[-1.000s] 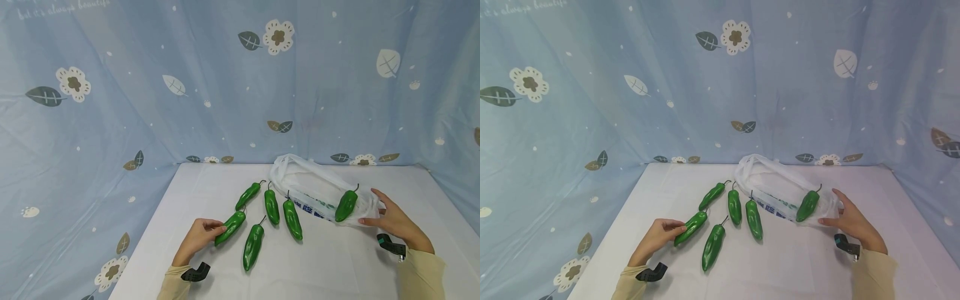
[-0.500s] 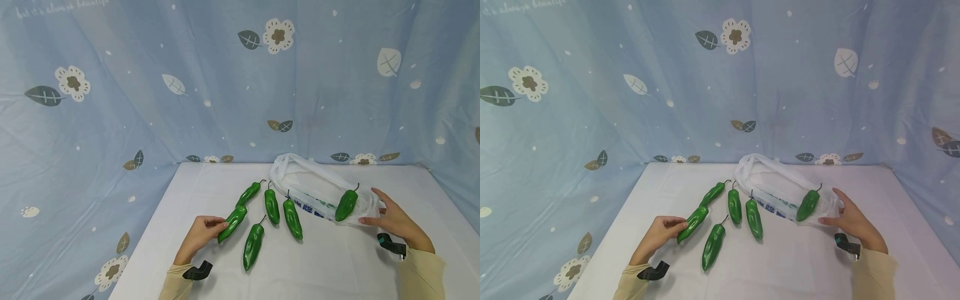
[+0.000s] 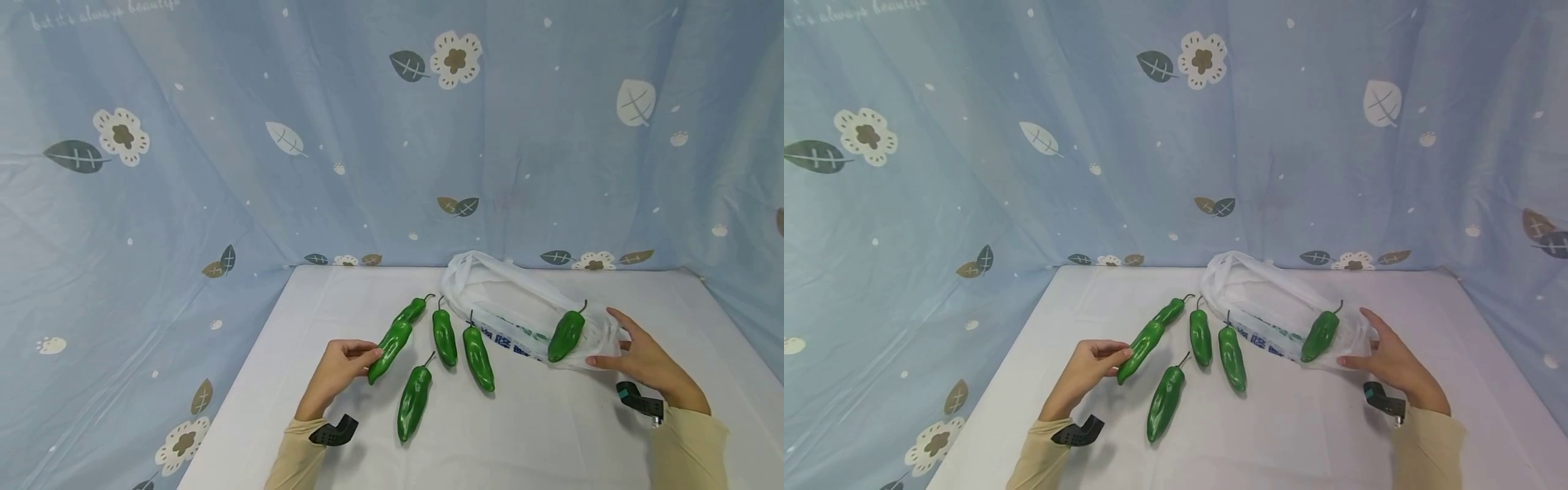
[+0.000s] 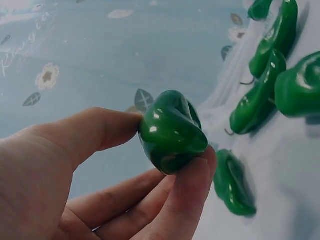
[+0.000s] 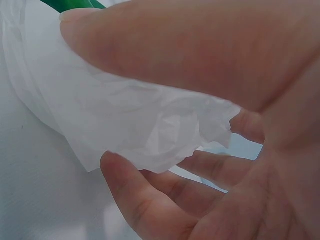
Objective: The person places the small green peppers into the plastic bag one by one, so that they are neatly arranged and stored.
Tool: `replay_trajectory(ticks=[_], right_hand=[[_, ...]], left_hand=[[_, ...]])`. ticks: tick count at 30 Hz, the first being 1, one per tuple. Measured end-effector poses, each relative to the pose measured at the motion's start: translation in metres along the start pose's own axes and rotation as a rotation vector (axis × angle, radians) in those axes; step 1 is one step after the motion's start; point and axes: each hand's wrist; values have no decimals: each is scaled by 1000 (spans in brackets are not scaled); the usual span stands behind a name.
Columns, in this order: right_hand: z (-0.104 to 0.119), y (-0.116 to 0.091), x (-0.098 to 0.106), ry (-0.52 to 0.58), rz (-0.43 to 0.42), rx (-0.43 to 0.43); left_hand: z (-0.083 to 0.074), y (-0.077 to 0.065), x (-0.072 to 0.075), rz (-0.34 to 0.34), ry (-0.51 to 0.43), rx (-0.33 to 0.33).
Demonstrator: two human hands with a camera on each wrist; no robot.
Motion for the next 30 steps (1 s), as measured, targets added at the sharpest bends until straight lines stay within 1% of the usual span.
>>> replay_trajectory(ticks=[4,12,21,30], right_hand=[[1,0,0,-1,2,-4],[1,1,1,7,0,-3],[0,-1,-2,19,-9,24],[1,0,0,0,-4,4]], left_hand=[[-6,4,-4,-8,-28,4],[-20,10,-11,-20,-50,-32],[-36,17,-21,-3,-83,-53],[-52,25,-30,-7,-65,-96]])
Point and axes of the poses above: each hand's wrist, its own y-axis towards the middle knuckle, its own x-axis out of the back of the hand, z = x × y, and after that the axes turned 10 degrees about x, right-handed
